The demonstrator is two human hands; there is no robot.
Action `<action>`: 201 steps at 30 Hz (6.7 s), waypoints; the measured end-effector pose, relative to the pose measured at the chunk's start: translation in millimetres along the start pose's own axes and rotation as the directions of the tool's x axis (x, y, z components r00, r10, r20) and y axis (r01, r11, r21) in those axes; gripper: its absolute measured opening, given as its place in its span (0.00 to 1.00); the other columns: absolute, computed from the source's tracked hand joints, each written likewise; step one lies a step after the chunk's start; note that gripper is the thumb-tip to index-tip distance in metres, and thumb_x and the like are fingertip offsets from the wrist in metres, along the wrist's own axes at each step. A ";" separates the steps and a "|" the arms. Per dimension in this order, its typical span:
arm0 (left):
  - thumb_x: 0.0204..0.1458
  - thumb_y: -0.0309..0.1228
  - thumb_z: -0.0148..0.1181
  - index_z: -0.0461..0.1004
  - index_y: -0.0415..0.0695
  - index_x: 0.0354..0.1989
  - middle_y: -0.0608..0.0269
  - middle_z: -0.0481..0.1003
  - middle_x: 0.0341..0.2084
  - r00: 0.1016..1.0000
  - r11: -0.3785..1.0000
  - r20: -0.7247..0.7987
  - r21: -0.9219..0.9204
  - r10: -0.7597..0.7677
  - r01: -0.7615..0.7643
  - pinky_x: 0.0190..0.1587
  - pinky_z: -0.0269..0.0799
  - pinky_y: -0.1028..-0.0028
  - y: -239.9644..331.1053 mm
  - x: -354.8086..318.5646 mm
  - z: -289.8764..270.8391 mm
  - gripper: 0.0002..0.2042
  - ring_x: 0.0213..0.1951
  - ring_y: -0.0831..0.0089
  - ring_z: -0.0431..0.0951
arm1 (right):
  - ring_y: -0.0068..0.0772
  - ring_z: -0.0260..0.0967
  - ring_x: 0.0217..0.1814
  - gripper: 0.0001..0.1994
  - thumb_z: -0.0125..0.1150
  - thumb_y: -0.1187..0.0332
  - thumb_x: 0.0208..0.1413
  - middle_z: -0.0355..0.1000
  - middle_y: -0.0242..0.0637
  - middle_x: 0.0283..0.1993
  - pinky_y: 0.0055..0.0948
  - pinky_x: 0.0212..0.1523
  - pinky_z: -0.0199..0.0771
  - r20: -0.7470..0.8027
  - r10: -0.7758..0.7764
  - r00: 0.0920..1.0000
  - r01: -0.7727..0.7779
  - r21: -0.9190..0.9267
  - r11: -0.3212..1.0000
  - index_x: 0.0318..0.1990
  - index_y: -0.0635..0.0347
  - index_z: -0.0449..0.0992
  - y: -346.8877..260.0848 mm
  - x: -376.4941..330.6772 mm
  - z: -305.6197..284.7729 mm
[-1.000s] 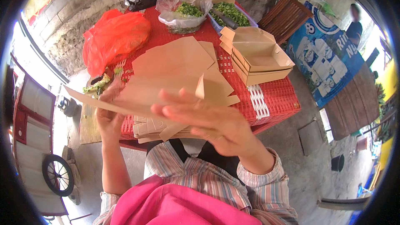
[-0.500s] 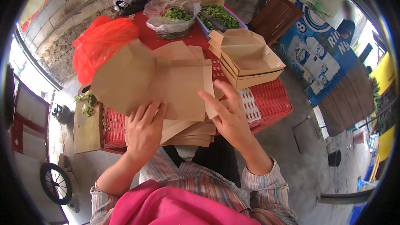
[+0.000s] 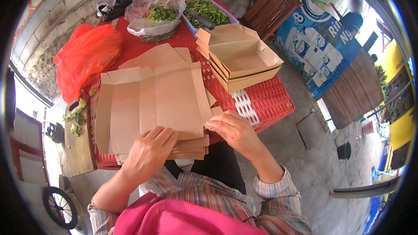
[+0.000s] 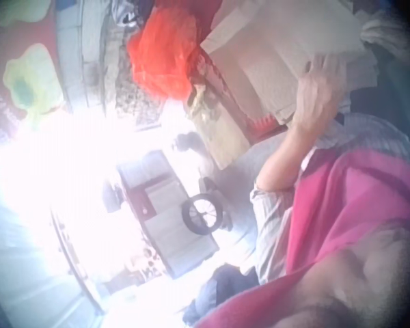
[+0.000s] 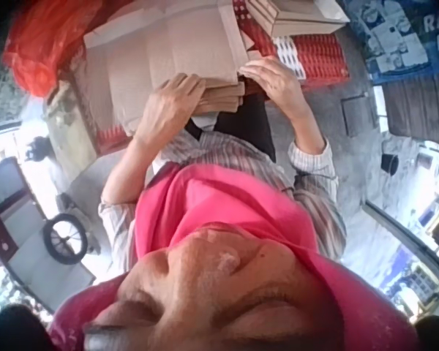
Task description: The person assembles flat cardboard boxes by folding the sides and tucking the flaps to form a three-dimensional container. They repeatedly pick up flat sheets, fold them into box shapes, and stack the finished boxes on the table.
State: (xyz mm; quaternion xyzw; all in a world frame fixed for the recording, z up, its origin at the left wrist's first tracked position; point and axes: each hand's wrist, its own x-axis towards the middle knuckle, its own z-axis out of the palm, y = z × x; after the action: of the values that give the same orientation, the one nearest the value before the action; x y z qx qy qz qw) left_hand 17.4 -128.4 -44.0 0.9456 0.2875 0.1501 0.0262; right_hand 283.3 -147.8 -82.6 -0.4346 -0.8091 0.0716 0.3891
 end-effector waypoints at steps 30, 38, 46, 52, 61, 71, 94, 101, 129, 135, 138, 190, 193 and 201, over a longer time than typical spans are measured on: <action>0.50 0.23 0.57 0.72 0.29 0.52 0.47 0.73 0.52 0.988 0.988 -0.084 -0.089 -0.133 0.125 0.53 0.74 0.64 10.7 5.8 15.0 0.20 0.54 0.54 0.73 | 0.33 0.68 0.51 0.20 0.59 0.76 0.50 0.72 0.32 0.48 0.31 0.48 0.75 0.272 -0.005 0.962 0.093 -0.311 0.946 0.53 0.61 0.77 -35.8 23.1 6.4; 0.49 0.26 0.58 0.71 0.28 0.53 0.41 0.71 0.54 0.982 0.967 -0.066 -0.198 -0.177 0.161 0.59 0.70 0.62 12.1 -1.7 16.8 0.22 0.59 0.48 0.69 | 0.31 0.66 0.41 0.19 0.56 0.73 0.50 0.68 0.30 0.39 0.24 0.35 0.76 0.354 0.004 0.935 0.134 -0.365 0.921 0.52 0.60 0.77 -43.9 36.8 11.4; 0.51 0.32 0.64 0.71 0.39 0.59 0.52 0.68 0.62 0.858 0.859 -0.075 -0.111 -0.508 0.500 0.68 0.54 0.54 -17.5 -58.9 -27.2 0.25 0.65 0.57 0.65 | 0.34 0.66 0.43 0.22 0.61 0.77 0.46 0.67 0.32 0.40 0.32 0.43 0.74 0.348 0.067 0.935 0.065 -0.353 0.933 0.52 0.54 0.79 -43.0 40.5 3.9; 0.48 0.37 0.68 0.71 0.37 0.58 0.51 0.68 0.62 0.906 0.902 -0.001 -0.104 -0.422 0.420 0.64 0.61 0.54 1.3 -73.9 -21.7 0.29 0.64 0.55 0.67 | 0.37 0.68 0.54 0.19 0.63 0.71 0.52 0.69 0.36 0.49 0.43 0.61 0.63 0.248 -0.127 0.960 0.189 -0.245 0.951 0.54 0.56 0.77 -81.7 46.3 22.3; 0.49 0.32 0.66 0.74 0.34 0.51 0.49 0.71 0.56 0.945 0.931 -0.020 -0.184 -0.325 0.316 0.56 0.72 0.60 -4.4 -80.3 -27.5 0.21 0.58 0.55 0.72 | 0.32 0.70 0.55 0.21 0.65 0.62 0.54 0.71 0.33 0.54 0.43 0.67 0.59 0.476 -0.214 0.853 0.282 -0.074 0.957 0.55 0.55 0.76 -75.0 43.4 32.9; 0.55 0.27 0.59 0.77 0.37 0.40 0.49 0.78 0.32 0.927 0.826 0.151 -0.421 -0.343 0.374 0.39 0.73 0.60 -40.4 -54.2 -55.9 0.08 0.37 0.49 0.78 | 0.35 0.73 0.45 0.17 0.58 0.70 0.59 0.75 0.38 0.41 0.40 0.60 0.66 0.388 -0.084 0.918 0.075 0.036 0.996 0.56 0.54 0.75 -58.2 74.5 49.6; 0.52 0.28 0.61 0.68 0.47 0.54 0.51 0.75 0.27 0.941 0.843 0.161 -0.417 -0.298 0.339 0.38 0.71 0.58 -94.0 -35.9 -28.4 0.20 0.33 0.51 0.77 | 0.38 0.70 0.52 0.20 0.55 0.72 0.49 0.71 0.40 0.46 0.33 0.58 0.69 0.326 -0.271 0.906 0.372 -0.305 0.877 0.51 0.70 0.74 -70.3 66.7 65.6; 0.54 0.31 0.61 0.66 0.45 0.56 0.51 0.77 0.30 0.912 0.819 0.198 -0.400 -0.361 0.411 0.40 0.71 0.57 -90.4 -35.5 -30.7 0.21 0.36 0.49 0.77 | 0.50 0.73 0.50 0.26 0.53 0.70 0.52 0.71 0.55 0.49 0.41 0.57 0.72 0.418 -0.212 0.883 0.389 -0.404 0.828 0.62 0.55 0.70 -94.2 66.2 72.8; 0.43 0.19 0.57 0.77 0.39 0.42 0.61 0.73 0.42 0.831 0.866 -0.255 -0.055 -0.494 0.498 0.48 0.72 0.60 -31.7 -101.7 -10.0 0.15 0.46 0.57 0.74 | 0.40 0.68 0.41 0.28 0.57 0.66 0.54 0.67 0.47 0.50 0.28 0.38 0.79 0.483 -0.131 0.866 0.369 -0.441 0.818 0.66 0.36 0.68 -99.1 72.9 85.6; 0.49 0.37 0.66 0.67 0.37 0.63 0.55 0.66 0.63 0.859 0.863 -0.088 -0.012 -0.504 0.505 0.62 0.64 0.58 0.2 -99.2 -13.1 0.32 0.60 0.48 0.66 | 0.48 0.68 0.44 0.26 0.57 0.64 0.56 0.67 0.47 0.56 0.30 0.41 0.81 0.494 -0.125 0.861 0.390 -0.482 0.785 0.64 0.50 0.70 -104.0 71.6 83.7; 0.50 0.37 0.66 0.64 0.34 0.64 0.50 0.62 0.66 0.828 0.827 -0.053 0.045 -0.559 0.561 0.68 0.55 0.53 13.4 -94.8 -12.4 0.34 0.67 0.40 0.56 | 0.54 0.68 0.50 0.26 0.55 0.57 0.60 0.66 0.47 0.61 0.33 0.46 0.80 0.489 -0.154 0.859 0.392 -0.431 0.813 0.62 0.61 0.69 -103.4 67.2 79.3; 0.50 0.13 0.59 0.65 0.36 0.55 0.54 0.72 0.50 0.475 0.737 -0.588 -0.634 -0.655 0.234 0.41 0.75 0.74 -2.2 -117.4 7.8 0.22 0.42 0.68 0.81 | 0.44 0.76 0.36 0.11 0.52 0.83 0.55 0.74 0.45 0.40 0.34 0.38 0.74 -0.232 0.007 0.973 0.034 0.173 0.984 0.45 0.62 0.70 -48.0 104.1 25.0; 0.50 0.14 0.61 0.59 0.40 0.62 0.55 0.66 0.56 0.560 0.642 -0.377 -0.650 -0.737 0.407 0.39 0.75 0.75 -8.0 -90.2 -16.1 0.29 0.43 0.71 0.81 | 0.45 0.75 0.34 0.10 0.51 0.82 0.56 0.73 0.44 0.37 0.35 0.37 0.72 -0.213 0.006 0.977 0.033 0.183 0.982 0.44 0.61 0.69 -50.5 136.7 21.0; 0.55 0.28 0.60 0.74 0.38 0.48 0.56 0.79 0.28 0.738 0.720 -0.207 -0.493 -0.642 0.488 0.31 0.72 0.70 -62.6 -24.8 -33.3 0.13 0.27 0.70 0.78 | 0.35 0.74 0.34 0.20 0.50 0.81 0.58 0.75 0.46 0.42 0.32 0.35 0.71 -0.220 -0.054 0.974 0.142 0.406 0.903 0.58 0.54 0.63 -14.9 217.9 38.7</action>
State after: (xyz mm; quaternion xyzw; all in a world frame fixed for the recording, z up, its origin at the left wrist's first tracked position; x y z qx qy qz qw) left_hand -45.7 -91.2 -27.4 0.7366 0.5291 0.3631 0.2138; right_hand 177.2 17.0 21.2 -0.3045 -0.7516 0.1790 0.5572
